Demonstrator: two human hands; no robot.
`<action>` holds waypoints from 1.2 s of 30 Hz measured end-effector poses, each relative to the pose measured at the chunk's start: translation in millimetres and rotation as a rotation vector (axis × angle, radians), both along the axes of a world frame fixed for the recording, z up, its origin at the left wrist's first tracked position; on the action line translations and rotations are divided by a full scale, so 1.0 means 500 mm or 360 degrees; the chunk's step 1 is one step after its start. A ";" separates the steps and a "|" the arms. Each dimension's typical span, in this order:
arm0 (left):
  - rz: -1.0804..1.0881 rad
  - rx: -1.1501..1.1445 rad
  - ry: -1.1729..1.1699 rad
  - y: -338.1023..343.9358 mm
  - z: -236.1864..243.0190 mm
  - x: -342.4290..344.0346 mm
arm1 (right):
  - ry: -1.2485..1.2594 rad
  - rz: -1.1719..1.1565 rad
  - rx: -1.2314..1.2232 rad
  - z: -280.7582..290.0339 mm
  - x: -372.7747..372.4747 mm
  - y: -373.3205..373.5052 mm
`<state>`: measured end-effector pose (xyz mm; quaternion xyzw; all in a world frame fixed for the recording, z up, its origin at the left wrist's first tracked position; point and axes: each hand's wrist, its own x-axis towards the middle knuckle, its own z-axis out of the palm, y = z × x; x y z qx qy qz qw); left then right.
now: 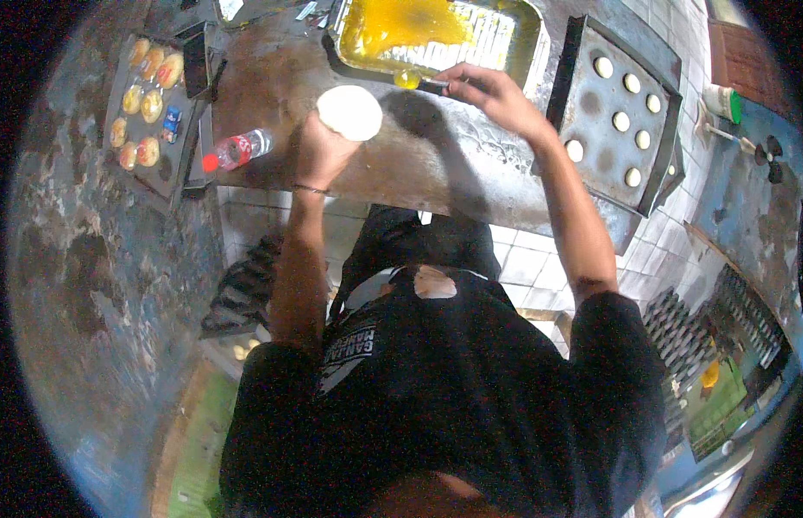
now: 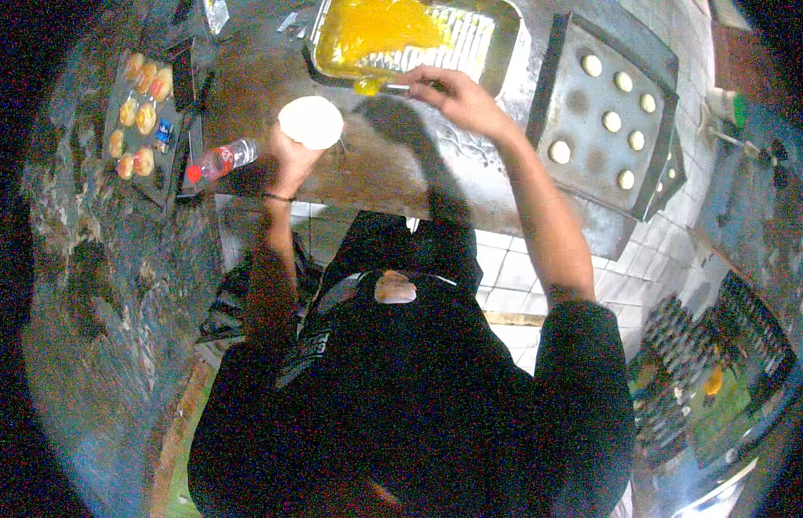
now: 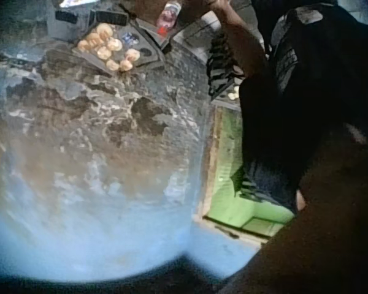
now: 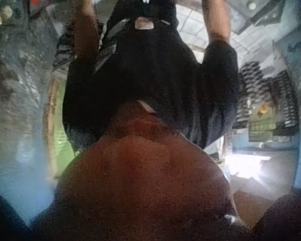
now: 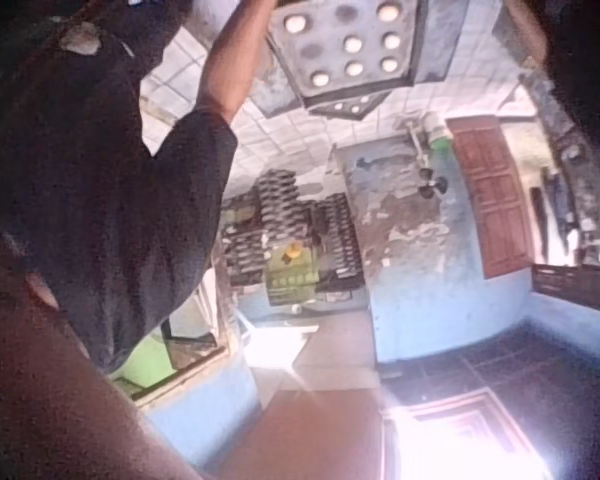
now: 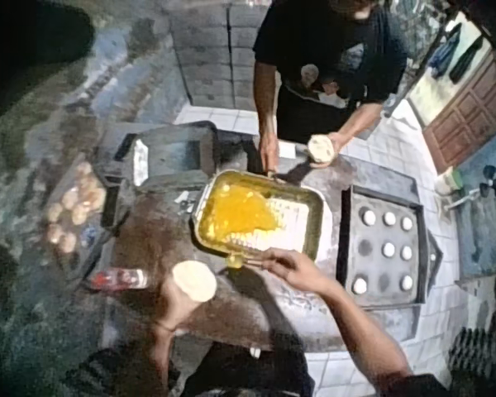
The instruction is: The person prepares dough rolls by dipping portions of dough into a yellow liquid and placing them onto a metal baking tray.
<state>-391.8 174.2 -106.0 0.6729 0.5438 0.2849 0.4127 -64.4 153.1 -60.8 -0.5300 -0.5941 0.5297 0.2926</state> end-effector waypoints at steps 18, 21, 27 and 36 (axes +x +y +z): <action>-0.0278 -0.0305 -0.0207 -0.024 0.113 0.087 | -0.0833 -0.0690 -0.0179 -0.217 -0.101 -0.430; -0.0447 -0.0327 -0.0215 -0.037 0.167 0.099 | -0.0983 -0.0455 0.0060 -0.166 -0.086 -0.399; -0.0939 -0.0383 -0.0289 -0.041 0.181 0.136 | -0.0286 -0.0173 0.0655 0.198 -0.118 -0.189; -0.1233 -0.0716 -0.0544 -0.041 0.257 0.140 | 0.0009 -0.0150 0.0401 0.271 -0.087 -0.166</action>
